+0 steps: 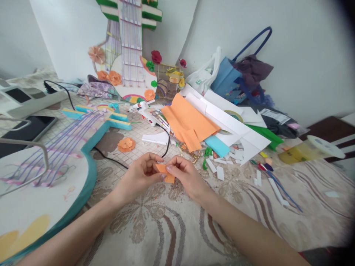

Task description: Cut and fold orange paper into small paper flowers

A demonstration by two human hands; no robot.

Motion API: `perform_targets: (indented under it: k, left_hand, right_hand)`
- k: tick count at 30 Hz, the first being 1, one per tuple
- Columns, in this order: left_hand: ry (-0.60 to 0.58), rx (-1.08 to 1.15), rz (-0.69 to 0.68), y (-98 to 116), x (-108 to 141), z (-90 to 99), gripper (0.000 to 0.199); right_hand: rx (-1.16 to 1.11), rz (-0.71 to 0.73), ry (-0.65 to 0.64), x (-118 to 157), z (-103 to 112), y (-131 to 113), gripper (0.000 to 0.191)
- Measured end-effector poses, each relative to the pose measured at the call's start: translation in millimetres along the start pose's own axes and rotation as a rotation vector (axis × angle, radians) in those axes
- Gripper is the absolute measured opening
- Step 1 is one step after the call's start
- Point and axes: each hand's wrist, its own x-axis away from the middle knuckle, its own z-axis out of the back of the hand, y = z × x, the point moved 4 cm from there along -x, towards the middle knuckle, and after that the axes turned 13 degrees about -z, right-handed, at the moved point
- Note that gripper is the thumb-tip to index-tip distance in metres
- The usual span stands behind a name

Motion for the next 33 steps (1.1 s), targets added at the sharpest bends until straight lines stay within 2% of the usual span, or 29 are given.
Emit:
perform_targets:
  k: [5,13,27,33]
  left_hand:
    - [-0.017,0.002,0.091,2.3,-0.4,-0.7,0.019]
    - [0.008,-0.069,0.074,1.6,0.4,4.0,0.021]
    - [0.092,0.004,0.104,5.9,0.4,4.4,0.02]
    - [0.122,0.028,0.114,1.8,-0.1,6.8,0.027]
  right_hand:
    - [0.079,0.09,0.021,1.9,3.2,-1.8,0.018]
    - [0.107,0.117,0.026,3.5,2.7,-2.6,0.016]
    - [0.115,0.1,0.039,3.8,2.5,-2.8,0.018]
    - [0.09,0.082,0.033,2.5,2.3,-3.2,0.019]
